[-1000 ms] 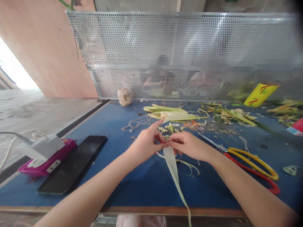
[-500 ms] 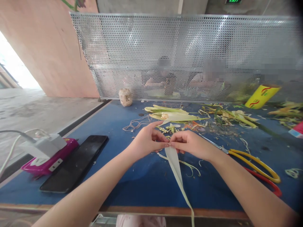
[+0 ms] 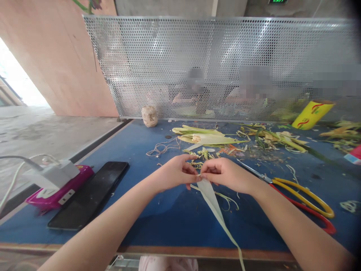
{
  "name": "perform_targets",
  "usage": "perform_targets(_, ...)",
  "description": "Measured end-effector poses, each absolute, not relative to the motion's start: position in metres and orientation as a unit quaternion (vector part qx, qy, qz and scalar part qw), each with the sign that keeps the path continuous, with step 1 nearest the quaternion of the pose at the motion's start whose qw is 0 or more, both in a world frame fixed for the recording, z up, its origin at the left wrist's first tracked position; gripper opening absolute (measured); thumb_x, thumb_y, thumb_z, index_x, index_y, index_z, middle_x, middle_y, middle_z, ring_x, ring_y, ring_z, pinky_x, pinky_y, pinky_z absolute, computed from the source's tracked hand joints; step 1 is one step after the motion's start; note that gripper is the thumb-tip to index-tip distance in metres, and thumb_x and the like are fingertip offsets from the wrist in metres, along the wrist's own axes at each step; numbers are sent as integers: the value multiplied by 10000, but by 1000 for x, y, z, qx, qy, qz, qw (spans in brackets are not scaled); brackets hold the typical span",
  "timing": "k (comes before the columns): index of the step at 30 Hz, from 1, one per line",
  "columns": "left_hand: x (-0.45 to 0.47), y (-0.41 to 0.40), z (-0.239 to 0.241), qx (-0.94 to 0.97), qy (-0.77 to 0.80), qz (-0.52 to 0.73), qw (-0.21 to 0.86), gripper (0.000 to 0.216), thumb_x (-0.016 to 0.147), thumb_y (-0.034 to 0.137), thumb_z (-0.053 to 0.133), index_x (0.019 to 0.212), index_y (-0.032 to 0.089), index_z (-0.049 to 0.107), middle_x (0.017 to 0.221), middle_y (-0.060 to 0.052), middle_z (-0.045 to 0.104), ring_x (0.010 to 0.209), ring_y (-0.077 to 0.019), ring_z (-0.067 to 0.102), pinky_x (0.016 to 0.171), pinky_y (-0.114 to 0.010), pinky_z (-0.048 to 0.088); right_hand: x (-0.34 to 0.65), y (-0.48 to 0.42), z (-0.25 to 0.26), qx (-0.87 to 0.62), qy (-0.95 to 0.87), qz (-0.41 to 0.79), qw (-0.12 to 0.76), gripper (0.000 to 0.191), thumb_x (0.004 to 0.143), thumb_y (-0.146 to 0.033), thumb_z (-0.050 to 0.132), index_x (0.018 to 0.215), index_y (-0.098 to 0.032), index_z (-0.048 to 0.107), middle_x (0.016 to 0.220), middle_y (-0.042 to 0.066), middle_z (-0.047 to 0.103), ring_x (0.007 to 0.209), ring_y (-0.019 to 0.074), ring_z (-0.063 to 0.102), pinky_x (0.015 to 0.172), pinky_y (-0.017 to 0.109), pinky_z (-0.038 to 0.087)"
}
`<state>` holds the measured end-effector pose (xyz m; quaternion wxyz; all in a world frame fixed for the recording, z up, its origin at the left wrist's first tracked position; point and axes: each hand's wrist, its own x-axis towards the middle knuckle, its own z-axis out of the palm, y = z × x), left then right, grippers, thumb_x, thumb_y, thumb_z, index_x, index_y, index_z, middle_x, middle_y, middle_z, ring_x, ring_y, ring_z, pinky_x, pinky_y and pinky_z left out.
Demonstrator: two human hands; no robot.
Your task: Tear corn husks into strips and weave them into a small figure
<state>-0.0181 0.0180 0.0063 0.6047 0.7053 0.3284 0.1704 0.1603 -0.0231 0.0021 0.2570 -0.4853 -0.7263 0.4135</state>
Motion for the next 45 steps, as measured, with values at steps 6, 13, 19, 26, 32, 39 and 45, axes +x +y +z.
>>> perform_targets(6, -18, 18, 8, 672, 339, 181, 633, 836, 635, 312, 690, 1311, 61, 267, 696, -35, 637, 478, -93, 533, 517, -251, 418, 161, -24, 5, -485, -725, 418, 254, 166, 806, -304, 508, 745, -161, 564, 566, -39, 445, 525, 84, 398, 488, 206, 306)
perform_targets(13, -17, 18, 9, 671, 360, 218, 610, 833, 581, 266, 730, 1278, 55, 325, 661, -24, 634, 485, -87, 514, 467, -226, 418, 160, -23, 2, -499, -705, 435, 256, 188, 830, -328, 472, 750, -170, 536, 571, -31, 504, 507, 89, 459, 506, 215, 364)
perform_targets(19, -15, 20, 3, 671, 368, 248, 594, 819, 568, 188, 724, 1272, 49, 328, 638, -12, 625, 507, -100, 521, 436, -217, 427, 159, -21, -3, -508, -697, 437, 254, 231, 841, -352, 447, 748, -164, 544, 584, -14, 533, 527, 101, 483, 509, 215, 363)
perform_targets(26, -15, 19, 3, 658, 366, 247, 610, 844, 546, 182, 738, 1274, 44, 333, 624, -21, 642, 491, -113, 546, 453, -240, 457, 159, -21, -6, -501, -694, 448, 258, 307, 843, -411, 423, 692, -165, 526, 577, -21, 497, 520, 99, 451, 502, 217, 342)
perform_targets(32, -15, 20, 4, 641, 349, 229, 644, 849, 554, 148, 733, 1291, 45, 324, 633, -29, 650, 492, -90, 522, 429, -204, 422, 162, -22, -3, -506, -706, 431, 245, 287, 830, -408, 454, 712, -158, 531, 597, -24, 491, 539, 93, 438, 513, 210, 333)
perform_targets(39, -17, 23, 1, 611, 342, 209, 683, 934, 549, 127, 737, 1336, 63, 239, 692, -59, 668, 475, -74, 504, 416, -191, 366, 160, -23, -2, -501, -708, 439, 236, 270, 819, -409, 471, 722, -164, 525, 596, -30, 475, 543, 94, 431, 508, 205, 325)
perform_targets(45, -19, 24, 0, 614, 344, 197, 683, 893, 542, 154, 743, 1315, 91, 301, 679, -35, 667, 460, -72, 501, 423, -197, 370, 161, -23, -1, -507, -708, 434, 228, 263, 814, -408, 474, 731, -164, 523, 590, -30, 456, 532, 92, 413, 499, 206, 314)
